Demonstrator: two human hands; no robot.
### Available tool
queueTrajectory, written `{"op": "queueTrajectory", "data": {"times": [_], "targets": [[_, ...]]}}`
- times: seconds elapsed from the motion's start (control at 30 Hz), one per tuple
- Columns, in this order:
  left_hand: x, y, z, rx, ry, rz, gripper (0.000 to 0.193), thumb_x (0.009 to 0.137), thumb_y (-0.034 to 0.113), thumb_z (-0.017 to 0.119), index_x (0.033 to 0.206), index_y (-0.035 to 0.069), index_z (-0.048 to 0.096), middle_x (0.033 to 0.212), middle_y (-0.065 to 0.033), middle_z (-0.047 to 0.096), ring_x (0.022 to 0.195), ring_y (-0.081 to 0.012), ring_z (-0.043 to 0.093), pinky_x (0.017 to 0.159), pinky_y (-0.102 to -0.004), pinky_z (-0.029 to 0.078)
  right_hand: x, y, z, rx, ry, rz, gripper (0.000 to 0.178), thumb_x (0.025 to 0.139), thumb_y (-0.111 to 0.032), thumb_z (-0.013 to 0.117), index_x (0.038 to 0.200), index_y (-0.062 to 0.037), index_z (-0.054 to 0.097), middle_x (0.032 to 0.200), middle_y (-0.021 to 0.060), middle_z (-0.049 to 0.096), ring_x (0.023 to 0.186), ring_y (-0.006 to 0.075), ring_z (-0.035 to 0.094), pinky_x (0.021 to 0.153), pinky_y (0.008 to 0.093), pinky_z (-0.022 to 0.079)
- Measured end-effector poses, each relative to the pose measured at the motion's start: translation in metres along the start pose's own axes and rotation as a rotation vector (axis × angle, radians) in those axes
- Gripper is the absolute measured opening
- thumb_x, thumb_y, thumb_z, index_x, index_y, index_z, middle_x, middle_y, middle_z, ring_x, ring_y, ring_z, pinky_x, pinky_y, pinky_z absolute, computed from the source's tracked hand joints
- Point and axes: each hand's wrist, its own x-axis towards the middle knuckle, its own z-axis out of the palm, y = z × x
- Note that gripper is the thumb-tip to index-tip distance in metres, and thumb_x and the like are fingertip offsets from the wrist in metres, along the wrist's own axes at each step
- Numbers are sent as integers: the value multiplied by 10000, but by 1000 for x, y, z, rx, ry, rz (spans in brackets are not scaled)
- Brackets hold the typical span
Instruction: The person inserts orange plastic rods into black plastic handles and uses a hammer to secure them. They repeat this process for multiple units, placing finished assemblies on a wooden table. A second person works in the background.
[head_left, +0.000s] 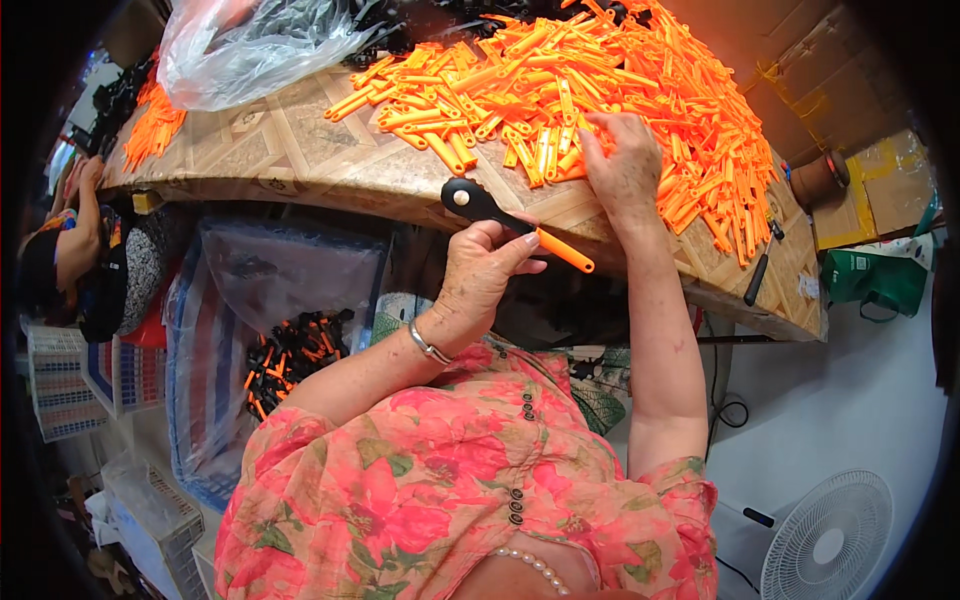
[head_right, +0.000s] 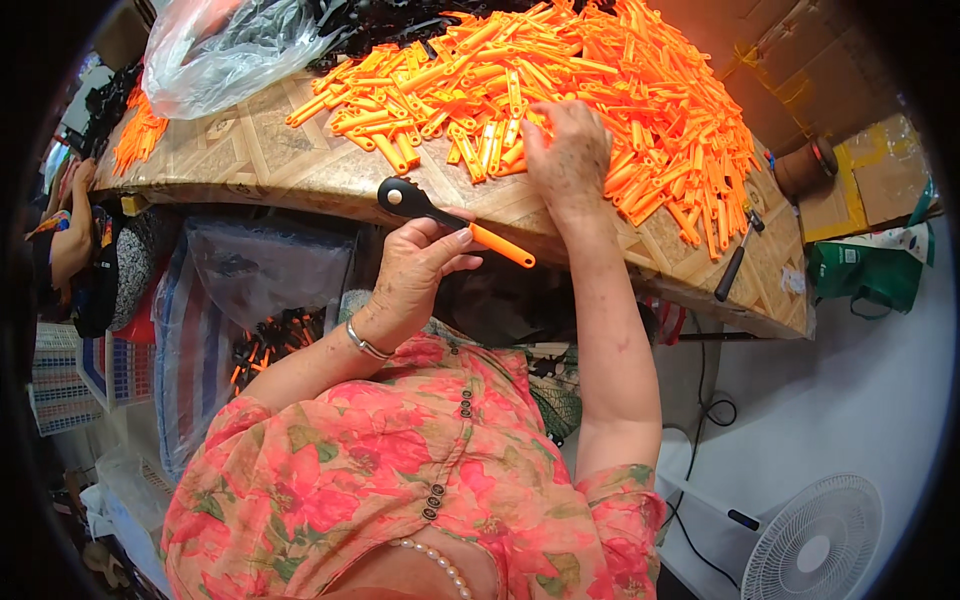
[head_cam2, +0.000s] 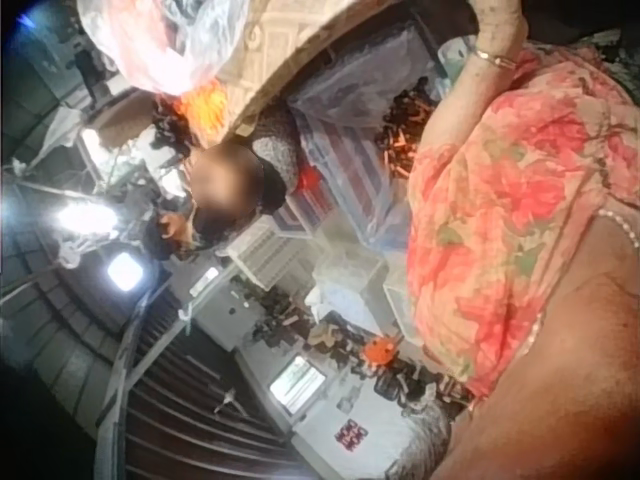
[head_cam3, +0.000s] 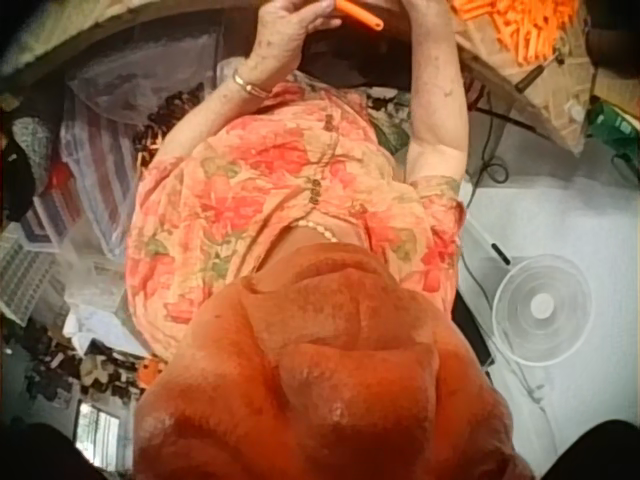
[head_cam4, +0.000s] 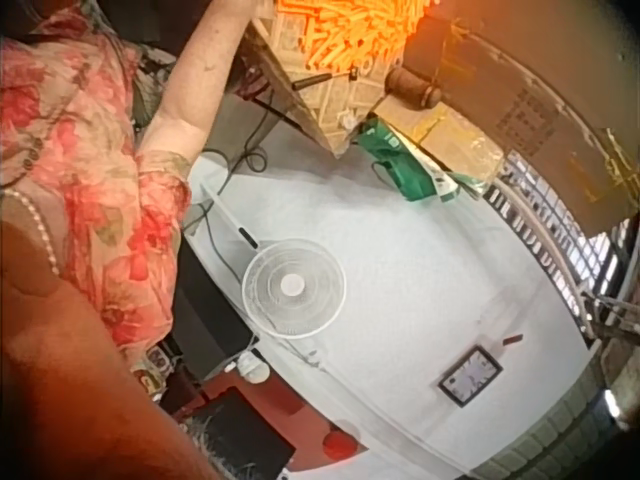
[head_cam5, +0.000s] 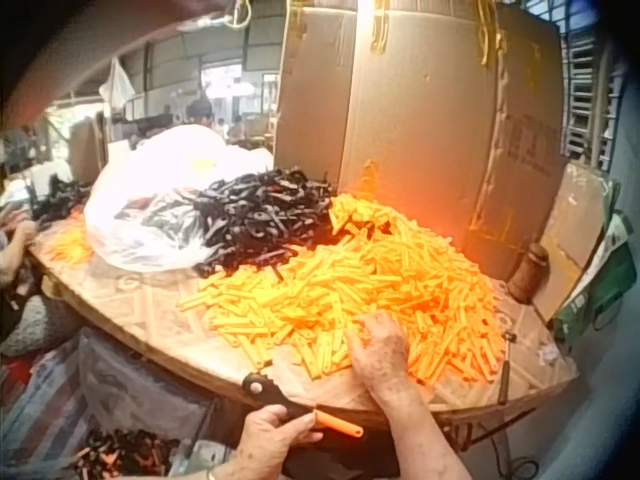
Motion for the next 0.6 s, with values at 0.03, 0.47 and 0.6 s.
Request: {"op": "queueTrajectory", "data": {"times": [0.03,0.47,0.6], "targets": [[-1,1,0,3,3,0,233,916,78,657,1120,-33,639,1009,-107,672,914,-166,673,763,-293,597,6,-3,8,-3,5,-11,246,818,-249,720,1033,-129,712,979,71,641,986,269,589,861,422,441],[-4,8,-17,-24,50,36,231,916,68,652,1120,-39,635,1011,-98,674,908,-156,671,757,-287,595,17,7,14,161,114,63,163,819,-101,687,970,-92,746,923,79,709,897,245,647,843,362,505],[-3,10,-18,-61,61,59,211,917,60,645,1103,-39,637,1013,-104,676,909,-167,678,758,-288,595,5,-3,-21,426,37,270,206,791,-99,732,994,-58,728,904,81,694,914,228,647,859,347,507]]}}
